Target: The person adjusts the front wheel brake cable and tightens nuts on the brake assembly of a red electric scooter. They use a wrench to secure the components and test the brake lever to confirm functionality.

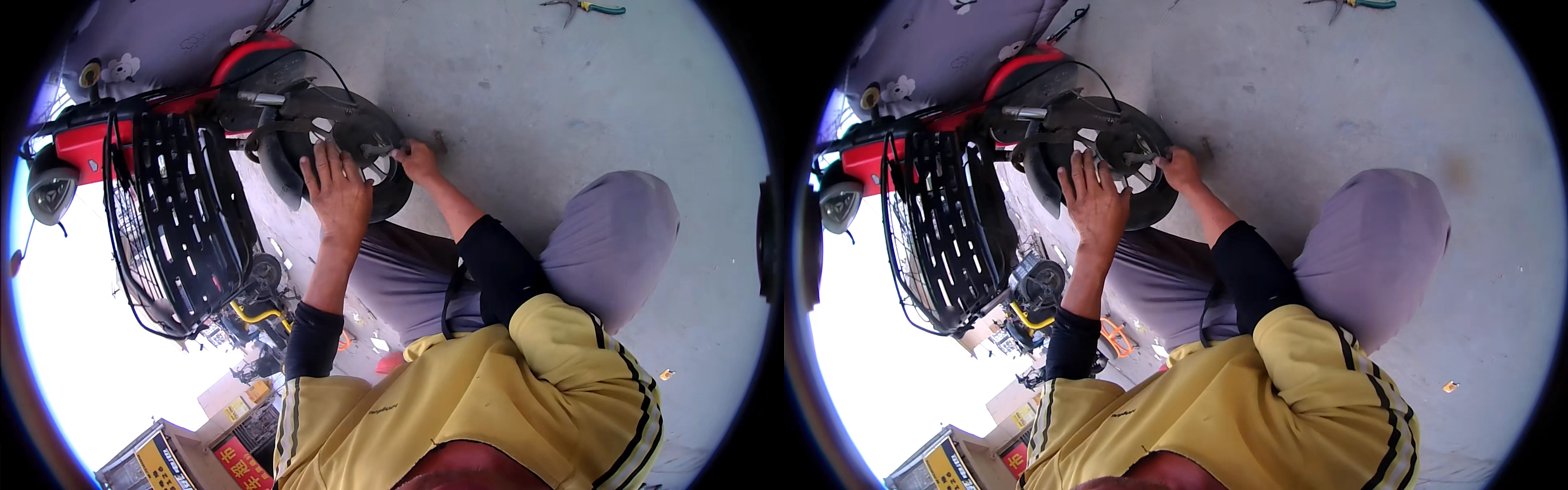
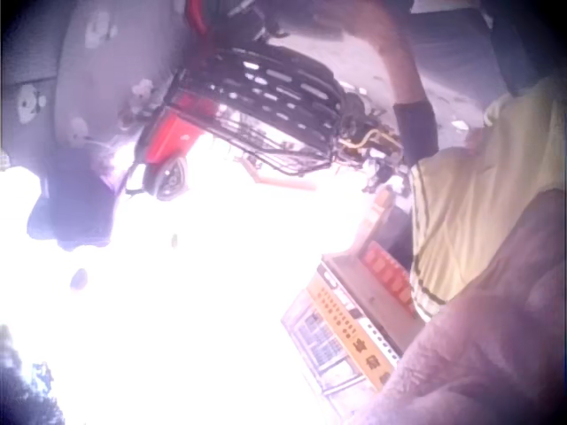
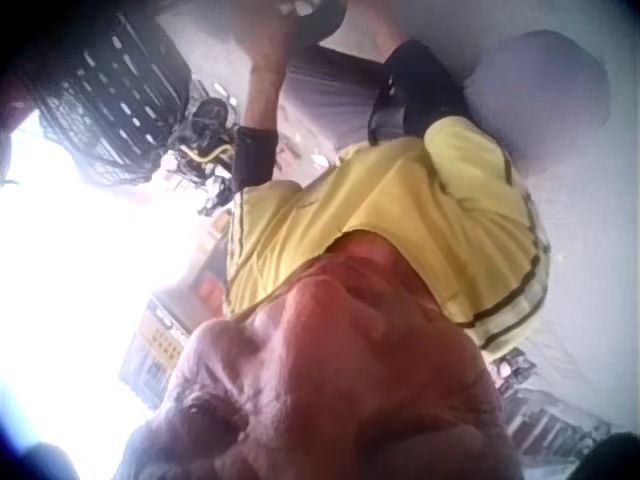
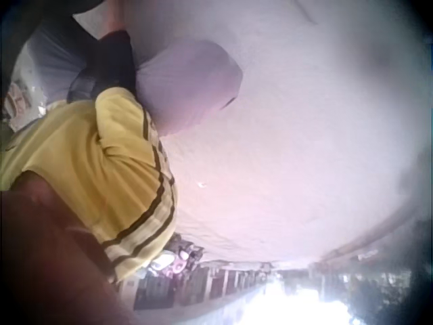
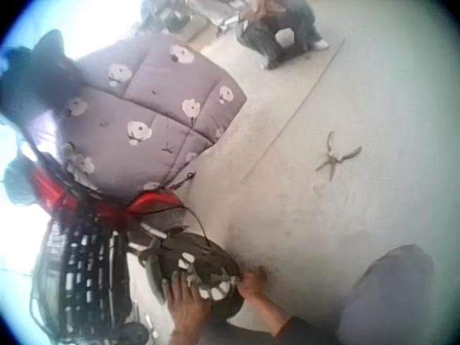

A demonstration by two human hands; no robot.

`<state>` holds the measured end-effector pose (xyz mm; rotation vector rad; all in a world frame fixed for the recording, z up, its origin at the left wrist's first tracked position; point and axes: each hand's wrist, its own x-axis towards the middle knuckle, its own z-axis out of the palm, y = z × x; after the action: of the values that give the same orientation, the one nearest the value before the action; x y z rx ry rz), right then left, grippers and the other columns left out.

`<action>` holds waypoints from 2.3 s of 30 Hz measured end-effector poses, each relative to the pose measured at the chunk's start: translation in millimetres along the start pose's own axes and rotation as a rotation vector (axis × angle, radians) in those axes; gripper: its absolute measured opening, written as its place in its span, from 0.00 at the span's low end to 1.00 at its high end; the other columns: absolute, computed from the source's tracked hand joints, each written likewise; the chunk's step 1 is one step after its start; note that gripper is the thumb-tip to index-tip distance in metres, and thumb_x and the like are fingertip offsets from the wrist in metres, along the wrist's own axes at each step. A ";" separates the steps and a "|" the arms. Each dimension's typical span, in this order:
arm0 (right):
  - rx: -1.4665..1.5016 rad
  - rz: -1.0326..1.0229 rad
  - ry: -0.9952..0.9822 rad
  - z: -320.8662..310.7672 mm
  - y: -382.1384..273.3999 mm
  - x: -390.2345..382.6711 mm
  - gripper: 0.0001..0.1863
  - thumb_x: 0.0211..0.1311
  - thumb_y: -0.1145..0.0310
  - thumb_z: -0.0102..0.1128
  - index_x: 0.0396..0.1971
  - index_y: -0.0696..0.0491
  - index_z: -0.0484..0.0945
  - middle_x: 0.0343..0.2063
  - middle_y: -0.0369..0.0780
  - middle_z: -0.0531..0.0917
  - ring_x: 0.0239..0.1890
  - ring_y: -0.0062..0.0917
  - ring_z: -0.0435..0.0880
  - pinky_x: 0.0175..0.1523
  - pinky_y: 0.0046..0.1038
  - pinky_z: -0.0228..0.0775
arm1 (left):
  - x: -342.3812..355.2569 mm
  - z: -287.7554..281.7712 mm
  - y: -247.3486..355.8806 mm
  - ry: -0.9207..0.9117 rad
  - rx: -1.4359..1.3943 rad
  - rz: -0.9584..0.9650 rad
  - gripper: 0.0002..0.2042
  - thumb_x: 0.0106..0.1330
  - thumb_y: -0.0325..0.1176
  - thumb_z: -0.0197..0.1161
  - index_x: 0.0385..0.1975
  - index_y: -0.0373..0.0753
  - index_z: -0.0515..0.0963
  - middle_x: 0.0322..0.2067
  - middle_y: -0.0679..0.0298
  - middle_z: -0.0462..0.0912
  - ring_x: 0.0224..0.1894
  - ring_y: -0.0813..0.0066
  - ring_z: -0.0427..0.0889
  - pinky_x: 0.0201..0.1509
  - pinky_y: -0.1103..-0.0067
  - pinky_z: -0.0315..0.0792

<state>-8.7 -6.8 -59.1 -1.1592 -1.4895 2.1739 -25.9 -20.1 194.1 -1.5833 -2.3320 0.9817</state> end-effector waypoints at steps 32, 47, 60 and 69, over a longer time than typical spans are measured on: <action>0.715 0.509 -0.264 19.3 -1.2 -8.0 0.25 0.80 0.55 0.47 0.26 0.56 0.79 0.15 0.36 0.78 0.12 0.21 0.73 0.18 0.26 0.61 | 84.5 108.5 3.6 -0.333 -0.013 0.379 0.17 0.59 0.36 0.66 0.49 0.42 0.84 0.65 0.65 0.73 0.80 0.54 0.50 0.77 0.36 0.30; 0.881 0.532 -0.158 26.8 -6.5 -13.9 0.24 0.79 0.59 0.47 0.22 0.57 0.76 0.13 0.39 0.75 0.09 0.24 0.72 0.14 0.28 0.60 | 77.8 123.5 0.3 -0.330 0.016 0.443 0.15 0.63 0.31 0.60 0.49 0.39 0.84 0.60 0.64 0.79 0.79 0.55 0.52 0.76 0.33 0.36; 0.985 0.542 -0.120 27.1 -5.1 -18.5 0.17 0.77 0.64 0.55 0.29 0.59 0.78 0.21 0.36 0.76 0.14 0.22 0.72 0.17 0.25 0.57 | 84.0 119.6 2.2 -0.369 -0.070 0.425 0.15 0.63 0.32 0.62 0.48 0.37 0.83 0.59 0.60 0.78 0.78 0.55 0.52 0.78 0.38 0.34; 0.950 0.555 -0.245 14.2 -9.8 -12.4 0.18 0.79 0.62 0.53 0.31 0.60 0.79 0.23 0.40 0.82 0.17 0.22 0.77 0.22 0.25 0.67 | 85.3 116.2 0.0 -0.388 -0.168 0.404 0.18 0.64 0.31 0.60 0.54 0.36 0.79 0.64 0.60 0.74 0.78 0.56 0.53 0.78 0.39 0.35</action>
<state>-13.1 -19.4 -42.6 -1.0033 -0.0205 2.9052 -116.9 4.8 85.1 -2.1608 -2.4374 1.3067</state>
